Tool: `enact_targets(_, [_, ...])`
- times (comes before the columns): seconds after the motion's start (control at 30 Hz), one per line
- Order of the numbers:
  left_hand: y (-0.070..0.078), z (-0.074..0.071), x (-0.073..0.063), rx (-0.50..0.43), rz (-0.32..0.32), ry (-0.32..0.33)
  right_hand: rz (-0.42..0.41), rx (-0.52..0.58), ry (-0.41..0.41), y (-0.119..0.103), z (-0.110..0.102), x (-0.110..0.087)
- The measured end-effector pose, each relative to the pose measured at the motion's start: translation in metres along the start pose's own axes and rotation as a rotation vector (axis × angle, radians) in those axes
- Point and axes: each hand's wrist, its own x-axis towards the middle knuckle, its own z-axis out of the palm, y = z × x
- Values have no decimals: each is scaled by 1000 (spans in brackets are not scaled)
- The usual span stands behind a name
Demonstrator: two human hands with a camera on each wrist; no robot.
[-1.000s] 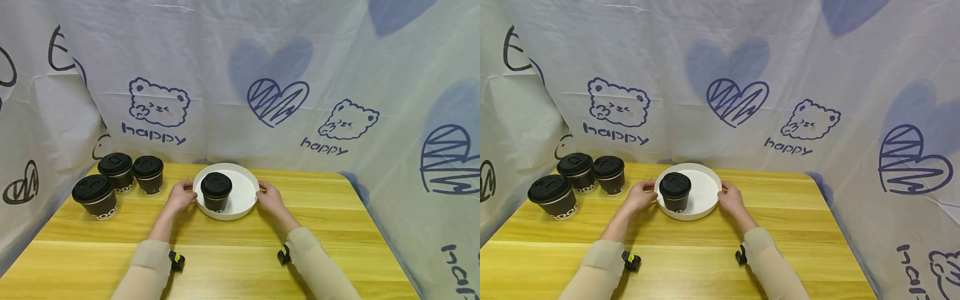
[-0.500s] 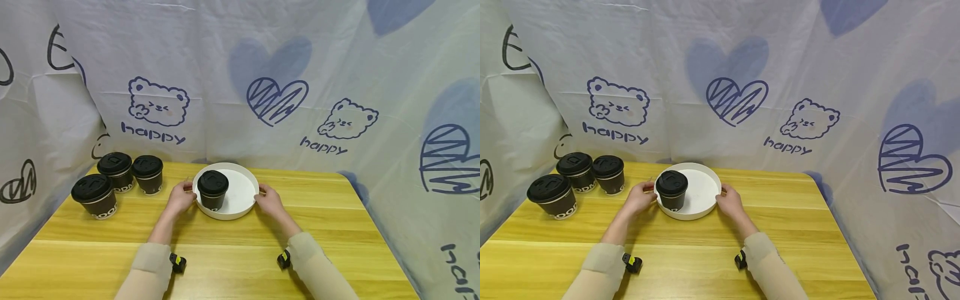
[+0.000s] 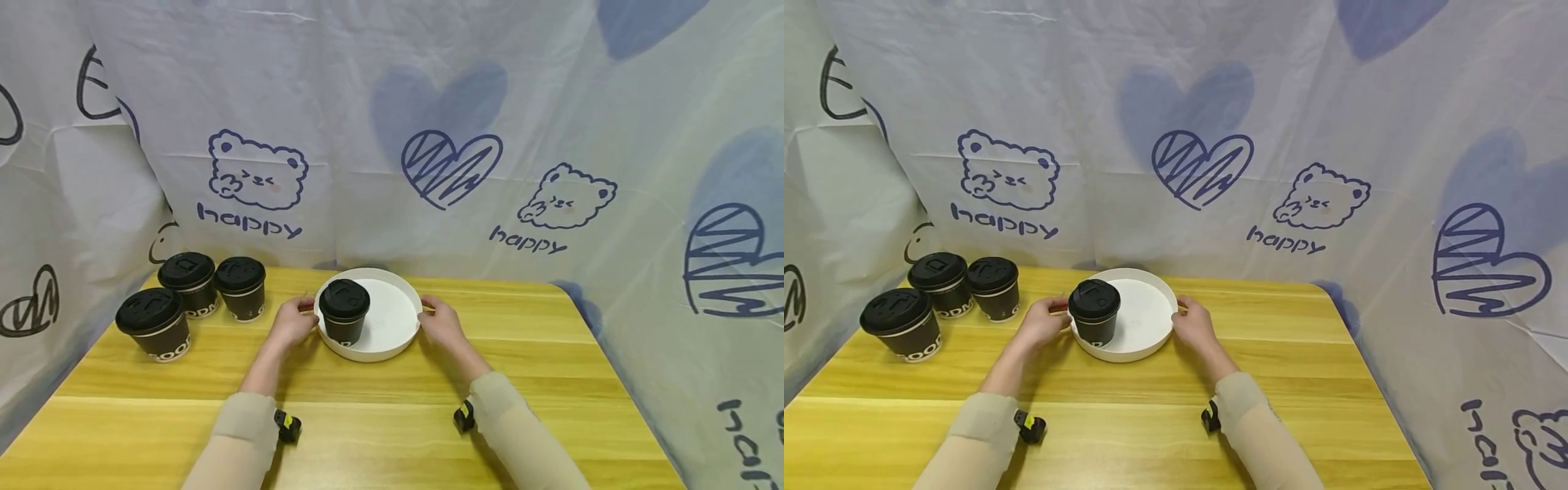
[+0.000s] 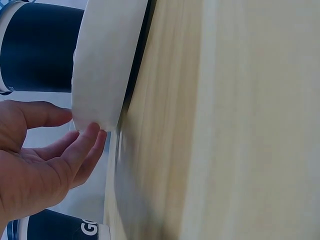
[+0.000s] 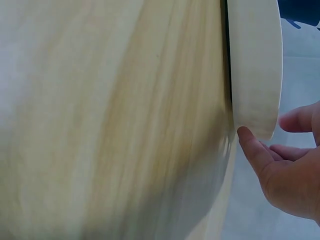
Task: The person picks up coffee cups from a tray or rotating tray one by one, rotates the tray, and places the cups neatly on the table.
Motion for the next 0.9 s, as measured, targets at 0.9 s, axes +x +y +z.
enact_targets(0.9, [-1, -2, -2, -53, -12, -5, -9, -5, -18, 0, 1, -4])
